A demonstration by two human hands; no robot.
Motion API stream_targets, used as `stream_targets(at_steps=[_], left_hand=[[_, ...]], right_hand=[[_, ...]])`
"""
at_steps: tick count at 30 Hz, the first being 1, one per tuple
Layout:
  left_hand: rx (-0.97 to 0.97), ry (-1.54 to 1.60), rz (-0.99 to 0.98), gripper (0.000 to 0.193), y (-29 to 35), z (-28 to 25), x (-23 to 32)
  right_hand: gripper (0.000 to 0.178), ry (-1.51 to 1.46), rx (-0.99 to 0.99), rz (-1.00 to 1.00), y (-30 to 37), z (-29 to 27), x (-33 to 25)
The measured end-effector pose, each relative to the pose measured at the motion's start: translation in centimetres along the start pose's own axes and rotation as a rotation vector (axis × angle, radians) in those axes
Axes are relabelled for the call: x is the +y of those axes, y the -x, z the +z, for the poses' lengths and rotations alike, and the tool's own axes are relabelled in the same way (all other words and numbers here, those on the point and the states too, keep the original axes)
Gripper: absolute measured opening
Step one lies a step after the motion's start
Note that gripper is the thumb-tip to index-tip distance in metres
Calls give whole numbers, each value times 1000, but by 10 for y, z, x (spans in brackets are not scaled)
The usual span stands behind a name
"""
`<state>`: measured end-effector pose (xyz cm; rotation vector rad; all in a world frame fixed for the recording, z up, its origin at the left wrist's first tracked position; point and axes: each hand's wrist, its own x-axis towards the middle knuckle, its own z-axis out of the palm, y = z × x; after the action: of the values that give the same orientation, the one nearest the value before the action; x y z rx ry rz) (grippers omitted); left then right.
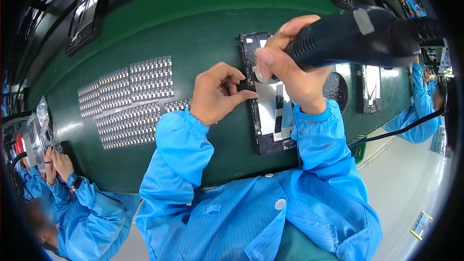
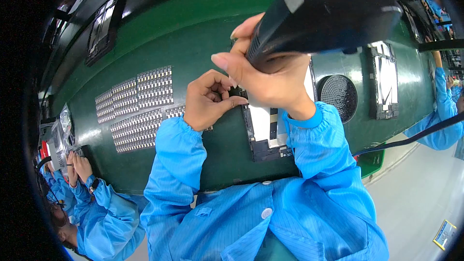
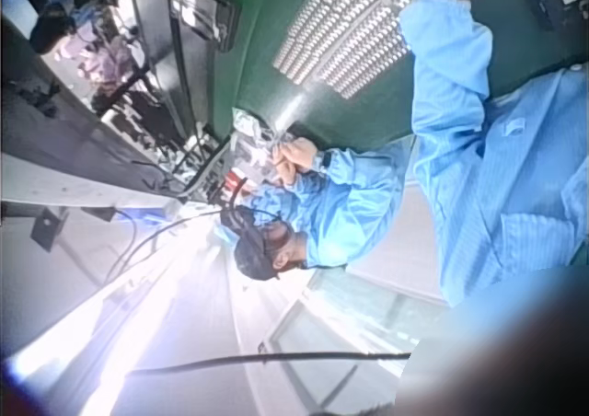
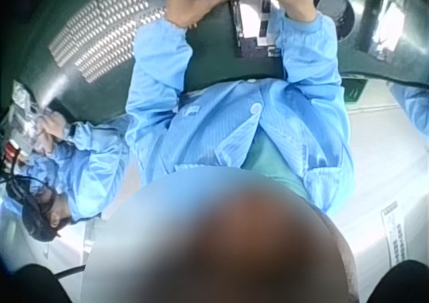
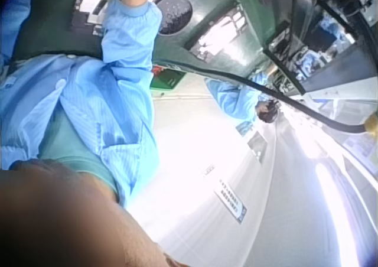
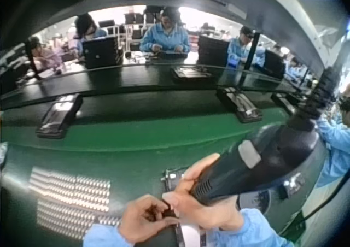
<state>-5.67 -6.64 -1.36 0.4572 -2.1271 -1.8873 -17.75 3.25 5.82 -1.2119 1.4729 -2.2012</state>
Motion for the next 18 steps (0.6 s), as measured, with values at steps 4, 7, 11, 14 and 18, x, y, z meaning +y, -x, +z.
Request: stream_targets(at_steps=[4, 7, 11, 14, 18], left_hand=[[8, -21, -16, 35, -1, 0, -1], [0, -38, -37, 36, -2, -1, -1], [-7, -42, -49, 36, -2, 0, -1], [2, -34, -40, 36, -3, -1, 0], [-3, -26, -43, 36, -2, -2, 0]], right_hand=[[36, 111, -99, 7, -7, -1, 4], [36, 113, -99, 26, -5, 0, 7], [36, 127, -89, 10, -5, -1, 9], [36, 113, -94, 14, -6, 0, 9], [35, 111, -100, 31, -6, 2, 10]])
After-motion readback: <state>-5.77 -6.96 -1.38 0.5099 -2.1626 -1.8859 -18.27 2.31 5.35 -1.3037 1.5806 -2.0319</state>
